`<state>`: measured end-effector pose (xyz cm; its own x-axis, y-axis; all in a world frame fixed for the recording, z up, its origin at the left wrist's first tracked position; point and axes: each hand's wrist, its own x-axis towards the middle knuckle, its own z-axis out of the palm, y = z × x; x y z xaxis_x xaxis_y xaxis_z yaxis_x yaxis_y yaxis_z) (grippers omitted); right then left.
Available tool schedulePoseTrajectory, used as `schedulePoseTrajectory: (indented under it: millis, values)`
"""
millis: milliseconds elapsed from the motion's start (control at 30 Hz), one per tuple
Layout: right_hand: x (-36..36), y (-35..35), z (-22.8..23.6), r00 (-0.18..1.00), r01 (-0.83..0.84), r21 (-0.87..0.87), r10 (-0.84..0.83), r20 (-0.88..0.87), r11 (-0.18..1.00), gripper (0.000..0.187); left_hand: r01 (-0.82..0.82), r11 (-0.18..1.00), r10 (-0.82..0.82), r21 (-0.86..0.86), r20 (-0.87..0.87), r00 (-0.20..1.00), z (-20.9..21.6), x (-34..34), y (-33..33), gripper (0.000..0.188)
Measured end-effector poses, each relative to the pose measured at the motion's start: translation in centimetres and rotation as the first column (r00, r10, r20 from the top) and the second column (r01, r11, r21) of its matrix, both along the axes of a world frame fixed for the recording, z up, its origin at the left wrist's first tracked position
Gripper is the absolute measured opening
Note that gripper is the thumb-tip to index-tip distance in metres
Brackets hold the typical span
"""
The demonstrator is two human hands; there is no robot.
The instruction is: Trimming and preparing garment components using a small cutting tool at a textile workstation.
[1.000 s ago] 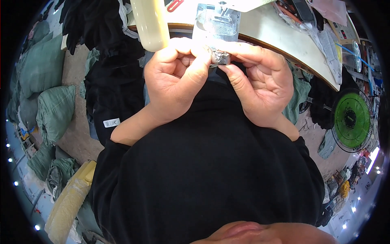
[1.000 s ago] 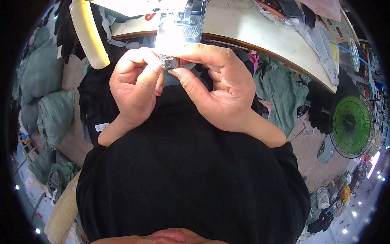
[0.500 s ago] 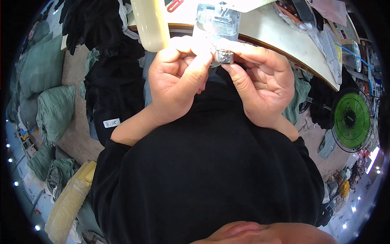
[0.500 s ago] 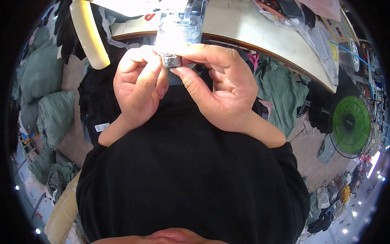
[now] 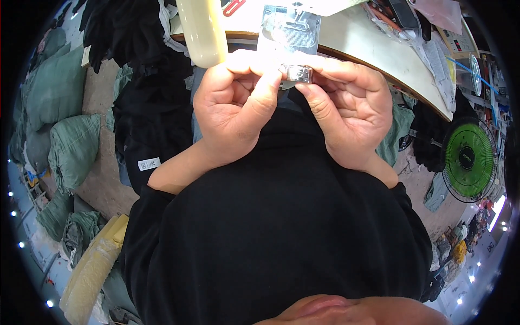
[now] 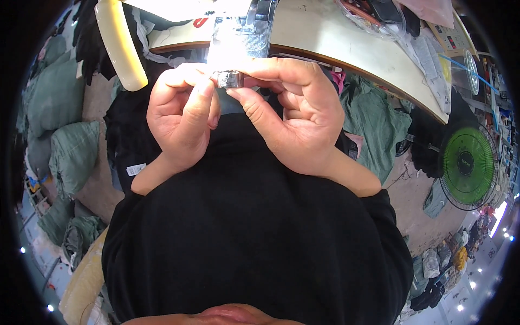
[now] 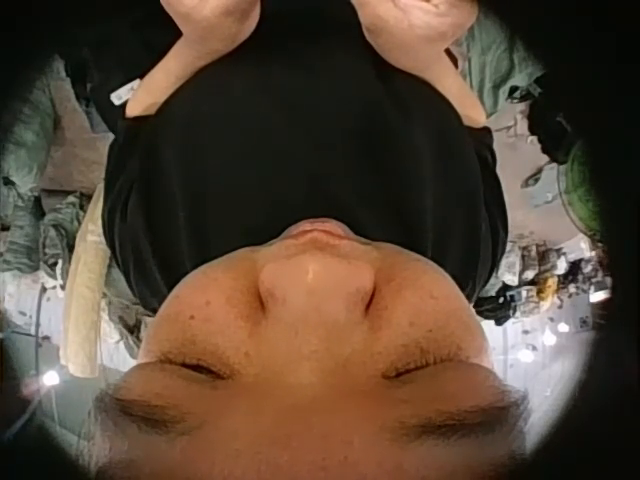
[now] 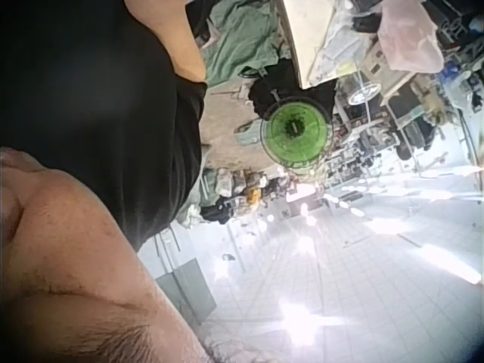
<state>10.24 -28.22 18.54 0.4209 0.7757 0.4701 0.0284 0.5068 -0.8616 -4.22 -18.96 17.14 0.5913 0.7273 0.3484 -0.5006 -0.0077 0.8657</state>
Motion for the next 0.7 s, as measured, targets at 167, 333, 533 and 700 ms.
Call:
schedulePoseTrajectory:
  millis: [167, 333, 533, 700]
  values:
    - [0.07, -0.09, -0.08, 1.0, -0.005, -0.005, 0.005, 0.021, 1.0, 0.039, -0.051, 0.998, 0.052, 0.039, -0.024, 0.998, 0.37, 0.22, -0.28, 0.021]
    - [-0.17, -0.07, -0.13, 0.999, 0.021, -0.003, -0.021, 0.034, 1.0, 0.039, -0.1, 0.987, 0.113, 0.129, -0.1, 0.989, 0.53, 0.16, -0.16, 0.019]
    - [-0.14, -0.14, -0.17, 0.997, 0.042, -0.015, -0.041, 0.064, 0.999, 0.039, -0.23, 0.911, 0.274, 0.343, -0.086, 0.958, 0.29, 0.47, 0.12, 0.02]
    - [0.03, -0.07, -0.33, 0.992, 0.032, 0.011, -0.033, 0.126, 0.999, 0.037, -0.292, 0.84, 0.382, 0.458, -0.117, 0.917, -0.01, 0.41, 0.3, 0.023]
